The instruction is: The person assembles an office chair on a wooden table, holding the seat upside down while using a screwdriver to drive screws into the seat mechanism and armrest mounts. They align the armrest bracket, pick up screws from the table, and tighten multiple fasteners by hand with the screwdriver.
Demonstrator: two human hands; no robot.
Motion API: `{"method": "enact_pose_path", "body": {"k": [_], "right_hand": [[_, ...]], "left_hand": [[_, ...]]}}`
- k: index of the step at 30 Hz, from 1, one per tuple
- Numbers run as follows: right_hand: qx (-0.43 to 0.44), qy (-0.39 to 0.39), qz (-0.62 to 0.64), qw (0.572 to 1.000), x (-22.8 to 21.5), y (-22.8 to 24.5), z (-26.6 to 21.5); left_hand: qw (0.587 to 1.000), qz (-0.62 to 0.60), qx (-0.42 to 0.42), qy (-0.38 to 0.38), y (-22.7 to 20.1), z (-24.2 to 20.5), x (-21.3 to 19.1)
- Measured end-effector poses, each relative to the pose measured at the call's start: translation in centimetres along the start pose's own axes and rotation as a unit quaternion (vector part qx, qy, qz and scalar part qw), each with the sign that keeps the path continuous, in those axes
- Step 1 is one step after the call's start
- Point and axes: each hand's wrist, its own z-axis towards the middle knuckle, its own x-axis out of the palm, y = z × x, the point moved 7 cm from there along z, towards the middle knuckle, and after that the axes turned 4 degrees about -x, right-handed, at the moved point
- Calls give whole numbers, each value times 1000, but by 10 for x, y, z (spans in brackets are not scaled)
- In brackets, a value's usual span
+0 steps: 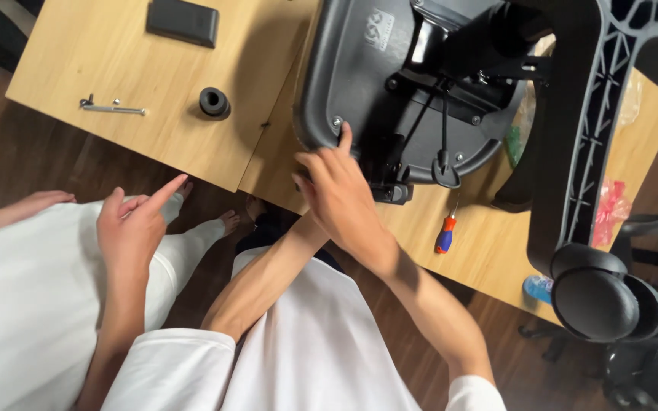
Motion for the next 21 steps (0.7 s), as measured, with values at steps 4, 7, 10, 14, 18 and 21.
{"method": "enact_pose_path", "body": {"k": [4, 7, 10, 14, 18, 21], "right_hand": [[-3, 59, -85, 995, 57, -8, 52], [-88, 189, -70, 976, 120, -18, 83], [-79, 253, -103, 959, 195, -46, 96], [-55, 366, -183, 911, 310, -96, 84], [98, 431, -243, 864, 344, -88, 85], [108, 441, -296, 840, 354, -78, 78]], "left_hand": [[998, -57, -2, 31, -6, -21, 8], [997, -31, 56, 38, -22, -38, 1], [993, 47, 110, -24, -25, -55, 1], [940, -308, 78, 125, -9, -77, 42], [902, -390, 125, 135, -23, -96, 47], [901, -398, 123, 125, -30, -107, 37]]}}
